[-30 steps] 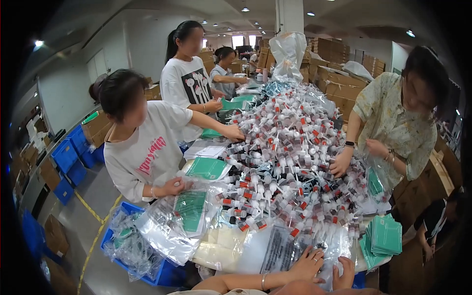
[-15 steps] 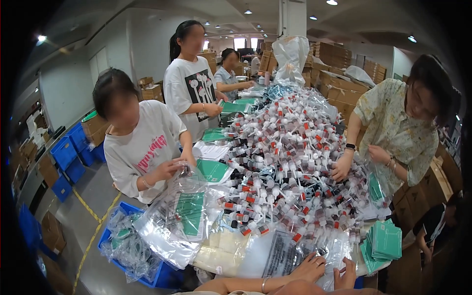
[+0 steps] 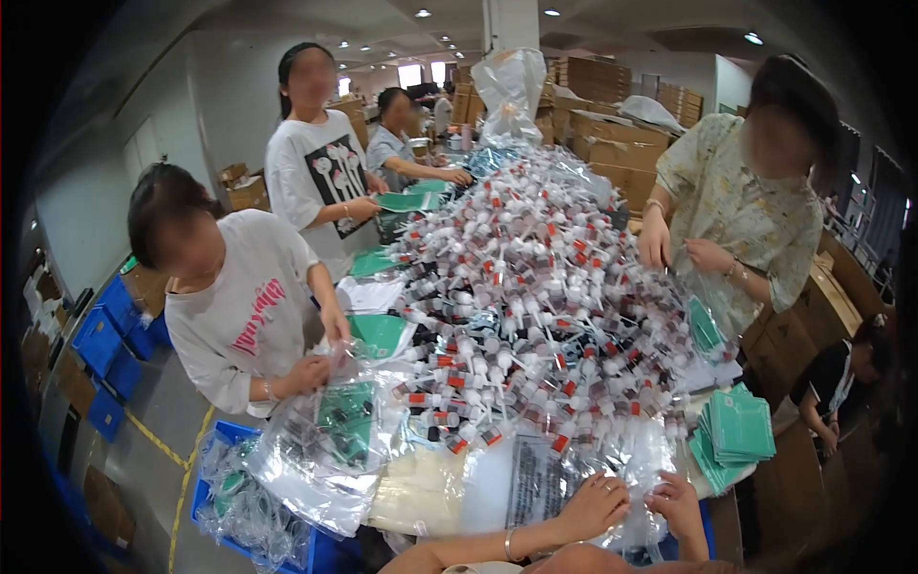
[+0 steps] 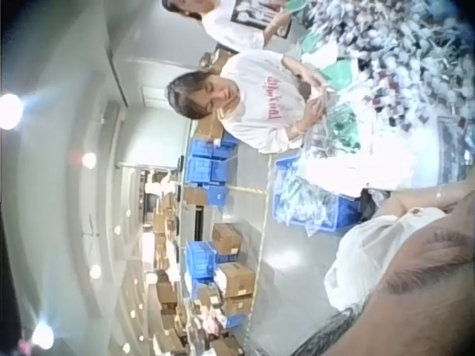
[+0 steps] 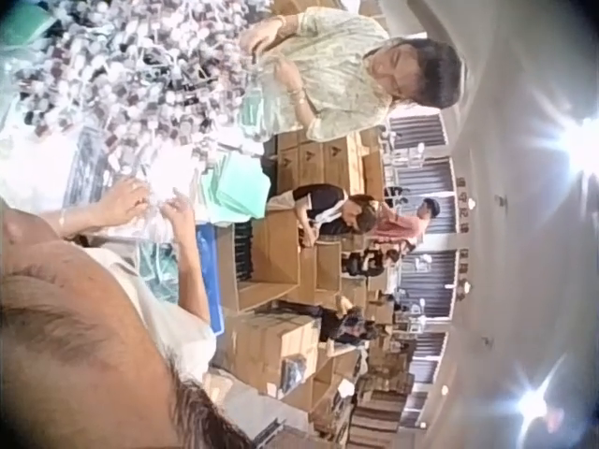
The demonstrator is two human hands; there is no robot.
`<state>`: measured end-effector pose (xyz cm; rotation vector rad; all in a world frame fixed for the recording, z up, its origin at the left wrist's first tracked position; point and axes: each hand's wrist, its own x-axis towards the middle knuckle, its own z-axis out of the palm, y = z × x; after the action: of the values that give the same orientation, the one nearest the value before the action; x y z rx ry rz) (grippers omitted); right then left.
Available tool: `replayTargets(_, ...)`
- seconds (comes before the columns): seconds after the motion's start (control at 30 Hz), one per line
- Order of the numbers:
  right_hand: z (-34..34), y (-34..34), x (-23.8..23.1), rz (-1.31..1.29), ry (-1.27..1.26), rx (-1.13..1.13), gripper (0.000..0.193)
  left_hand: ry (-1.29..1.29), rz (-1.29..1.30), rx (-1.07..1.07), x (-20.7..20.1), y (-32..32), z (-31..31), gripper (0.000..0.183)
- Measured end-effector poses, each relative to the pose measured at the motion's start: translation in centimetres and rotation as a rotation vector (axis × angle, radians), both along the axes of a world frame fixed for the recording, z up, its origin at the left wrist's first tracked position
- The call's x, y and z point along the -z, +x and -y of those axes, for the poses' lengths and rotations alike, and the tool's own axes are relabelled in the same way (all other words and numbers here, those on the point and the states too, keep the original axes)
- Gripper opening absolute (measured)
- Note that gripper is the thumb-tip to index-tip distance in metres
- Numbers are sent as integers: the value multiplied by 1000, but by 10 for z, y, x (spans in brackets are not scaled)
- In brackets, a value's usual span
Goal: Manually pack small items and user manuals into plastic bags at a factory production table.
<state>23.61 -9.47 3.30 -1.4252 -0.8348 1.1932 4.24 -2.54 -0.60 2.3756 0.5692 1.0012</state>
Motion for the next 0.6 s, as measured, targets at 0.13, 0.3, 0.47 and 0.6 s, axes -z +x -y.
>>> replayTargets(0.13, -9, 11, -5, -7, -75, -175, 9, -83, 50, 18, 3, 0, -7, 22)
replayTargets(0.3, -22, -2, -24, -45, -162, -355, 14, -575, 42, 105, -21, -11, -10, 33)
replayTargets(0.47, -32, -20, -6, -13, -113, -493, 13, -672, -63, -4, -54, -22, 0, 45)
replayTargets(0.6, -39, -44, 3, -83, -75, -424, 8, -527, -102, -72, -55, -24, 3, 51)
